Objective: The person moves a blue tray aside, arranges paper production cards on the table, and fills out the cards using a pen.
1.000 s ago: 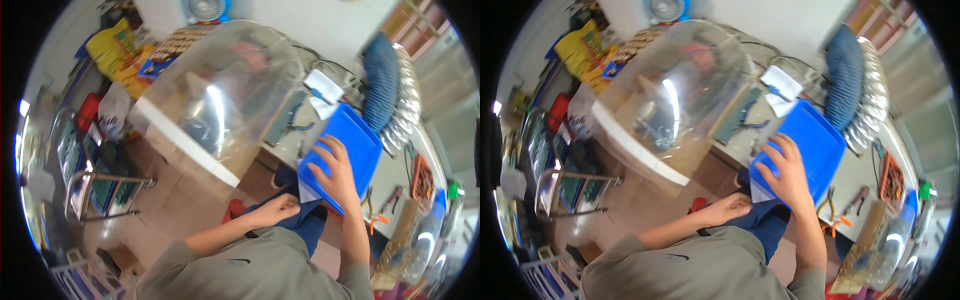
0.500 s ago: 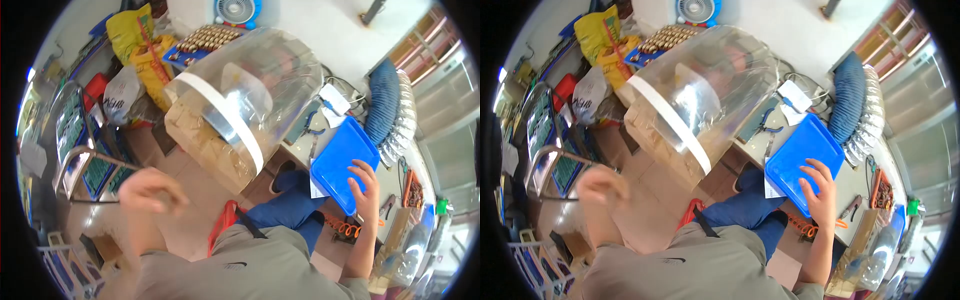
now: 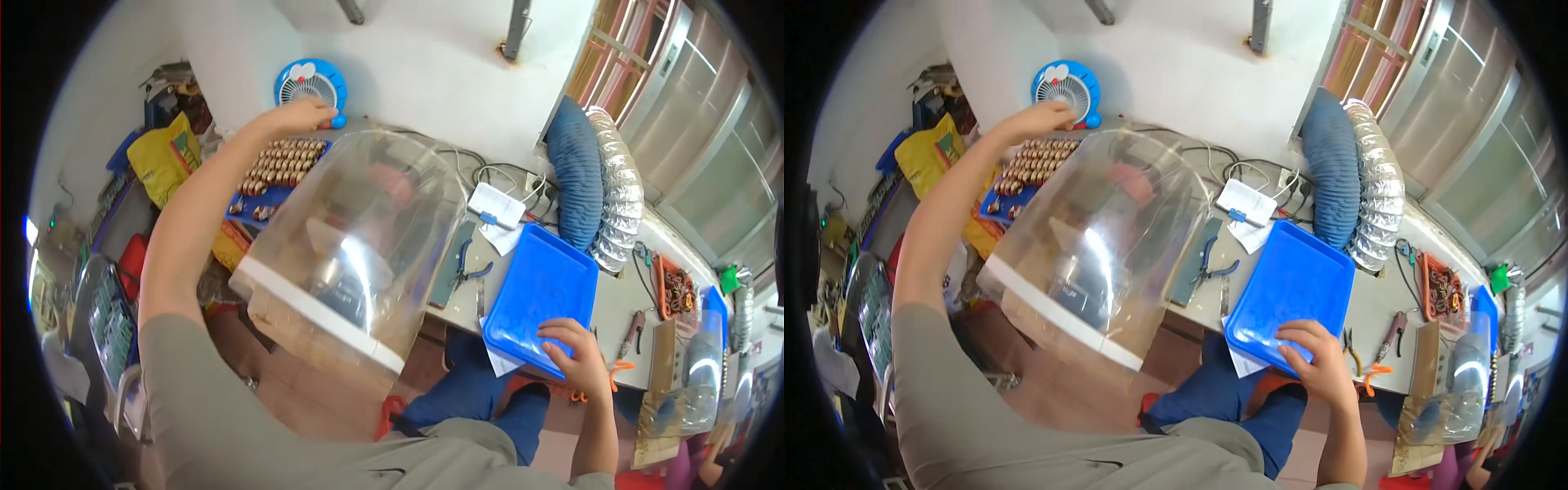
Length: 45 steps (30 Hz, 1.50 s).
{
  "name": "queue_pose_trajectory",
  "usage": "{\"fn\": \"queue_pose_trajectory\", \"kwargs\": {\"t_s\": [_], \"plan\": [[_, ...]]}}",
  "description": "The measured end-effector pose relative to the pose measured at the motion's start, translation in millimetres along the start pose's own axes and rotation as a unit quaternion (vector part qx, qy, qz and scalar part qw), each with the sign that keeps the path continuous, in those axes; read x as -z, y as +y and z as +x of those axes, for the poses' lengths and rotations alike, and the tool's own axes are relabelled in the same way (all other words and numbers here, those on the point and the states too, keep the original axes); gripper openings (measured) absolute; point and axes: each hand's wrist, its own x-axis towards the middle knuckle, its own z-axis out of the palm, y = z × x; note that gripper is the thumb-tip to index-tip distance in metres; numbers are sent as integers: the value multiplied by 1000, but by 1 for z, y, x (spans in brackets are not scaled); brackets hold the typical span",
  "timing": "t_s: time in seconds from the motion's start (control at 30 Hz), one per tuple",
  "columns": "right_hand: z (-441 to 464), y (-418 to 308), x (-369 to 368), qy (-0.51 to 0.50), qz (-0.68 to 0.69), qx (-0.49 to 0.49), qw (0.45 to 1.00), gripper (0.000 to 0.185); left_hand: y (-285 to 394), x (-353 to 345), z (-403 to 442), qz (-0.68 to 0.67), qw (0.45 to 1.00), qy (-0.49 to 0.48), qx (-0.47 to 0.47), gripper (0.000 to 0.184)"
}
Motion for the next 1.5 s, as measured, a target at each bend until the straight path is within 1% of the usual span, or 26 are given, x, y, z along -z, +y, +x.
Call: {"fn": "queue_pose_trajectory", "kwargs": {"t_s": [0.07,0.13,0.17,0.2,0.3,0.33,0.4,0.43,0.53,0.7,0.87,0.93,1.0,1.2,1.4,1.5], "plan": [[0,0,2,1,6,0,1000,18,-21,-25,68,46,999,-28,-7,51],[-4,4,4,9,14,-13,1000,17,-43,-56,109,-118,989,-70,57,54],[-11,11,9,15,39,-27,999,15,-45,-65,136,-155,979,-79,104,53],[-16,14,11,18,53,-44,997,14,-54,-83,139,-207,961,-90,160,52],[-20,21,15,27,78,-88,993,14,-47,-99,138,-263,929,-130,224,41],[-18,22,15,23,86,-90,992,14,-52,-100,149,-209,940,-188,193,38],[-18,23,17,6,101,-101,990,14,-90,-107,172,-104,937,-307,132,34],[-14,22,16,6,107,-96,990,13,-142,-114,194,-219,911,-327,124,29],[-5,21,13,-18,93,-74,993,13,-107,-115,165,-269,912,-257,172,25],[-1,14,15,-33,114,-58,991,15,-108,-111,152,-319,891,-271,174,25],[-17,14,18,-30,131,-76,988,18,-127,-102,155,-297,901,-264,176,26],[-27,19,16,-32,135,-70,988,22,-131,-99,166,-285,905,-261,178,26],[-32,15,16,-34,141,-86,986,23,-135,-94,175,-271,910,-255,183,27],[-45,18,8,-32,154,-60,986,24,-139,-79,201,-245,922,-231,194,28],[-51,23,1,-24,175,-74,982,26,-142,-71,218,-232,928,-210,200,29],[-51,31,-7,-24,186,-65,980,26,-145,-65,222,-227,932,-201,200,29]]}}
